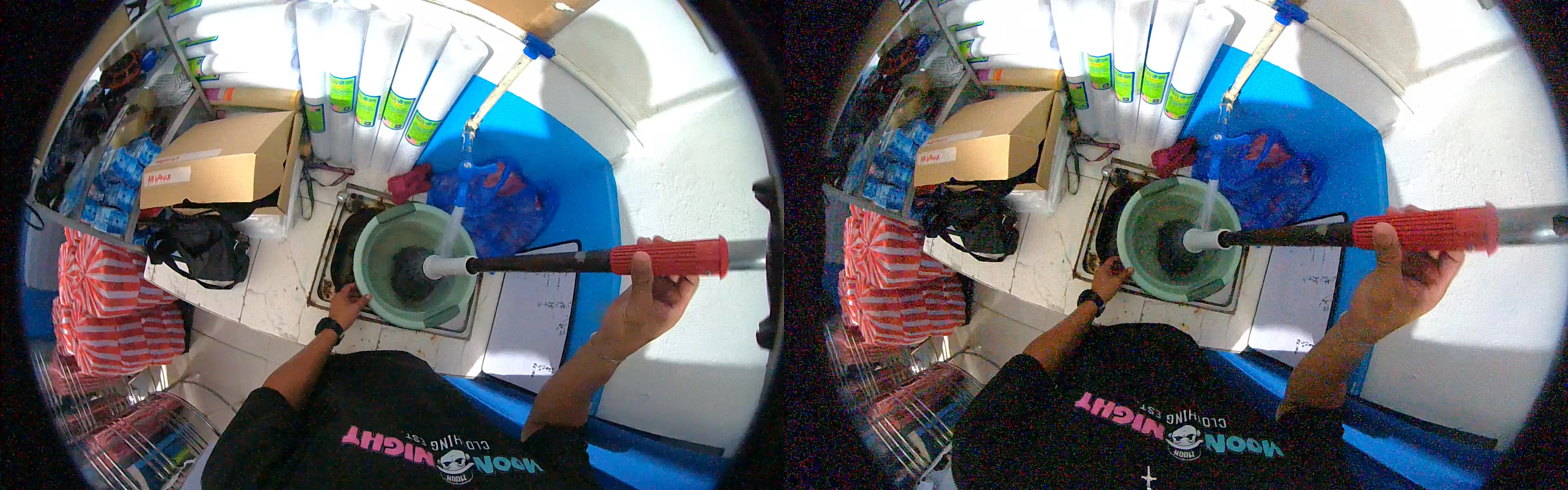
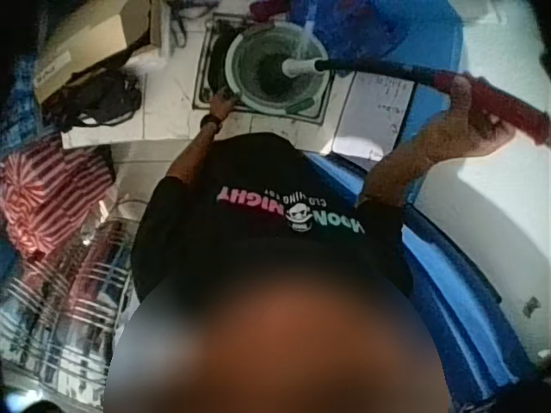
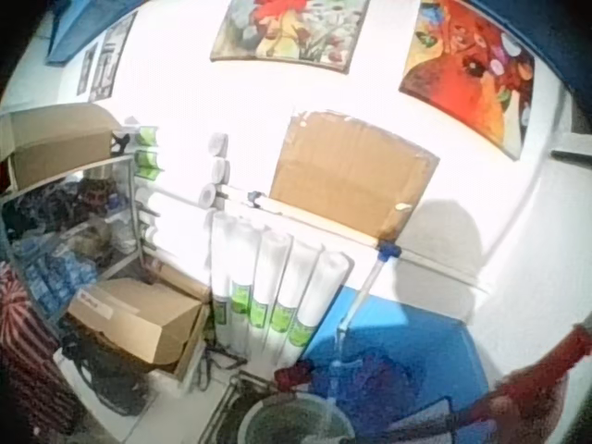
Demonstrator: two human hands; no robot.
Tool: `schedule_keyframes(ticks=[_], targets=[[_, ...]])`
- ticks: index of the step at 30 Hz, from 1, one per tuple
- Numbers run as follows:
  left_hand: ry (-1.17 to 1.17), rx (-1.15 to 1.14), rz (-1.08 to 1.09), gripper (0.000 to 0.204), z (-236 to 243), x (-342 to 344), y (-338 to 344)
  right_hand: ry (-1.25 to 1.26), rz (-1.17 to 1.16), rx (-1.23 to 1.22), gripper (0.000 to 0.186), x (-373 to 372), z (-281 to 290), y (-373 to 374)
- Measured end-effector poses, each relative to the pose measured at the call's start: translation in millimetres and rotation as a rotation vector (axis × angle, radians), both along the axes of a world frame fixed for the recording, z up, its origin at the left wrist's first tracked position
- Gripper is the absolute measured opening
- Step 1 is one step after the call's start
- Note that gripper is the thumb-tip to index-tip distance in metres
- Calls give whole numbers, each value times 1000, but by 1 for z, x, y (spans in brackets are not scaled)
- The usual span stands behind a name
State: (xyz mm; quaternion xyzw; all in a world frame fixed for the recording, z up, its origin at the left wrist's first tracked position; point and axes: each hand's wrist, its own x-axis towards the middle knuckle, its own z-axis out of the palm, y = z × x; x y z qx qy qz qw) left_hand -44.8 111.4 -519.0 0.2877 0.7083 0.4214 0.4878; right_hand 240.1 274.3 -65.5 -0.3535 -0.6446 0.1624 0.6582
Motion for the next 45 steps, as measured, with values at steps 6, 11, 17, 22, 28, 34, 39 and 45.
schedule_keyframes(ticks=[6, 11, 17, 22, 28, 34, 39, 45], targets=[[133, -31, -44, 57, 12, -1, 3, -192, 340, -645, 58, -47, -47, -12], [57, -33, -57, 59, 14, -2, 2, -282, 490, -474, 50, -45, -41, -8], [65, 17, -20, 61, -13, -1, 0, -23, 94, -78, 60, -4, 5, -2], [91, 4, -19, 59, -23, 0, 0, -172, 295, -539, 43, -47, -38, -18], [61, 40, -22, 53, -25, 0, -2, -177, 308, -389, 51, -37, -33, -12], [106, 36, -23, 57, -13, -1, 0, -17, -47, -29, 62, -13, -1, -5], [-34, -32, 8, 61, 4, -1, 0, -143, 386, -515, 53, -52, -63, -18], [105, 31, -50, 58, -16, -2, 0, -196, 243, -282, 65, -30, -39, -9]])
